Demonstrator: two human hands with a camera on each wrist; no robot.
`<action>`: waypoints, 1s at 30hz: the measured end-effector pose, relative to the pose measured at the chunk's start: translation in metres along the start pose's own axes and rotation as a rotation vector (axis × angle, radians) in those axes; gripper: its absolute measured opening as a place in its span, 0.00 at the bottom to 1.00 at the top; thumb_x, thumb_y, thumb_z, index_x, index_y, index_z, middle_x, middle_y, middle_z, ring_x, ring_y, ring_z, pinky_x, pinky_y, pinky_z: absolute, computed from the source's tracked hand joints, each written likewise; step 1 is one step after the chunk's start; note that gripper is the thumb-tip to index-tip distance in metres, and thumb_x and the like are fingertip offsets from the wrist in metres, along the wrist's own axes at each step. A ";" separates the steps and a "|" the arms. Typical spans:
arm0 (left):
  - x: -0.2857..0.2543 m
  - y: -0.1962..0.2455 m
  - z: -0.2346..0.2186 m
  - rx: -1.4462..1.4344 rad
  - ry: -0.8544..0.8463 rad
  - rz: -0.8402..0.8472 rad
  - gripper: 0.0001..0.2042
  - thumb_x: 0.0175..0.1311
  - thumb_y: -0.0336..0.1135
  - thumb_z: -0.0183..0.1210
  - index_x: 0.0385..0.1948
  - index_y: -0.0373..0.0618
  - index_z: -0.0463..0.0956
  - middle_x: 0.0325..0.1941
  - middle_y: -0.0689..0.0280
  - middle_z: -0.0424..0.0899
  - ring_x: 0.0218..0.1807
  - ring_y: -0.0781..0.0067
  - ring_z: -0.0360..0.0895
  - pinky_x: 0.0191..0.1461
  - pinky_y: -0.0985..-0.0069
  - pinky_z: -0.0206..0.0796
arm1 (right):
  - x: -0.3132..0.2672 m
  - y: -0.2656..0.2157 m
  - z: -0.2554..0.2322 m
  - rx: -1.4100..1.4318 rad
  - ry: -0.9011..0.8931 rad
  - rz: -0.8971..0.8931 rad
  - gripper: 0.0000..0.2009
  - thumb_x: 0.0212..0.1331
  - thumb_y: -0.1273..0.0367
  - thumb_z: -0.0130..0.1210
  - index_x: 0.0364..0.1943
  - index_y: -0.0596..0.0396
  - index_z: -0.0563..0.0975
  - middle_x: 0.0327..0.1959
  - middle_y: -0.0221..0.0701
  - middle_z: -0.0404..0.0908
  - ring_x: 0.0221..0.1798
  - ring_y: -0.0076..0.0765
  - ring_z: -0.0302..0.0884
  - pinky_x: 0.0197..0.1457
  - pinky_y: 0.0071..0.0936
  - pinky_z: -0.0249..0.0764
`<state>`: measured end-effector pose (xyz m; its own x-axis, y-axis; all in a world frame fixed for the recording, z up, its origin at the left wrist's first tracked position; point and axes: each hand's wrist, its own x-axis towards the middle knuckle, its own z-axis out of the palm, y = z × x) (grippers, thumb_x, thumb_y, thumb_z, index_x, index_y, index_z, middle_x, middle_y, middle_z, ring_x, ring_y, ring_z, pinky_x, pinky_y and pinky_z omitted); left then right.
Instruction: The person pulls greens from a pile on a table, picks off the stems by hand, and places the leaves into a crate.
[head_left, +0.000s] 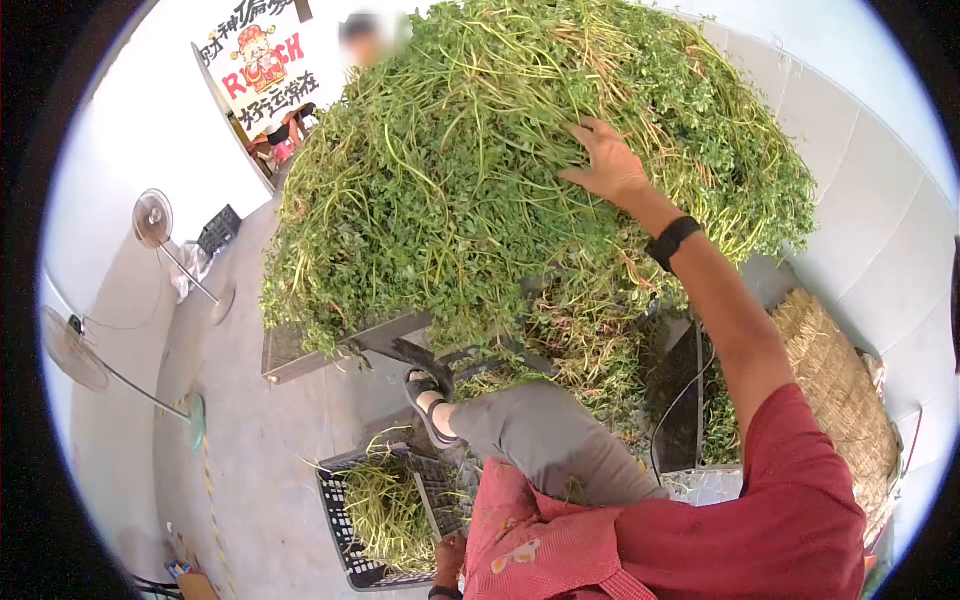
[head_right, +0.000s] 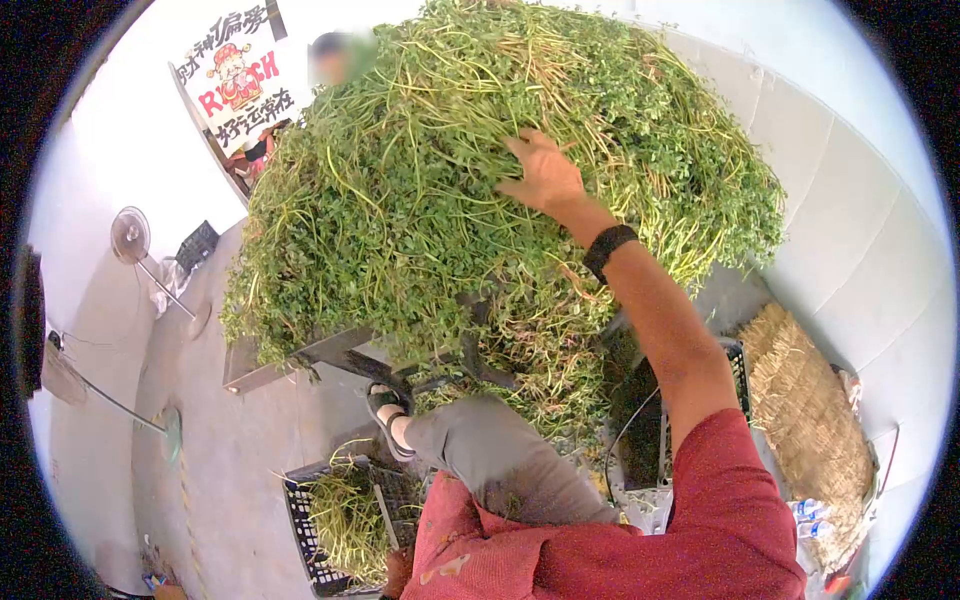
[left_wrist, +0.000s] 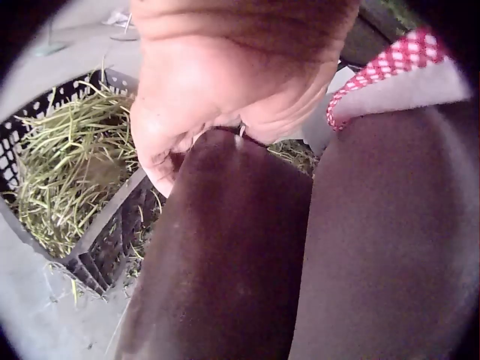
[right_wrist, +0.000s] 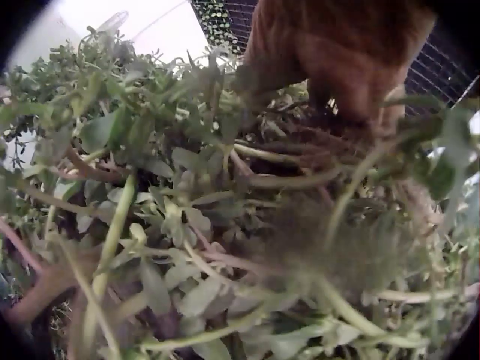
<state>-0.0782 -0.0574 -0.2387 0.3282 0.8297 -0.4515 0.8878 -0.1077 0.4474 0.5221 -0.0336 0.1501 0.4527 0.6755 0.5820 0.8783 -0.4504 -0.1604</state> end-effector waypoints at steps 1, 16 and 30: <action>0.003 -0.013 0.007 -0.040 0.028 0.103 0.19 0.56 0.49 0.51 0.31 0.41 0.78 0.24 0.47 0.79 0.31 0.48 0.78 0.33 0.61 0.67 | -0.005 -0.001 -0.005 0.003 0.107 -0.057 0.30 0.46 0.55 0.60 0.55 0.46 0.69 0.61 0.38 0.63 0.58 0.45 0.66 0.57 0.38 0.68; 0.013 -0.024 0.012 -0.030 0.008 0.150 0.20 0.57 0.48 0.52 0.34 0.37 0.79 0.23 0.48 0.79 0.29 0.52 0.78 0.32 0.63 0.67 | -0.028 0.040 -0.047 1.087 0.339 0.477 0.16 0.56 0.64 0.56 0.41 0.65 0.77 0.35 0.28 0.79 0.37 0.23 0.74 0.39 0.23 0.74; 0.015 -0.010 0.008 0.008 0.004 0.045 0.15 0.55 0.44 0.54 0.27 0.39 0.78 0.22 0.49 0.78 0.25 0.53 0.77 0.29 0.63 0.66 | -0.033 0.052 -0.039 0.783 -0.061 0.436 0.24 0.49 0.54 0.60 0.32 0.67 0.80 0.24 0.36 0.81 0.25 0.27 0.75 0.31 0.28 0.71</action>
<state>-0.0796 -0.0484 -0.2565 0.3663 0.8261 -0.4283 0.8748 -0.1489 0.4609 0.5466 -0.1022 0.1536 0.7581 0.5775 0.3030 0.4699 -0.1615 -0.8678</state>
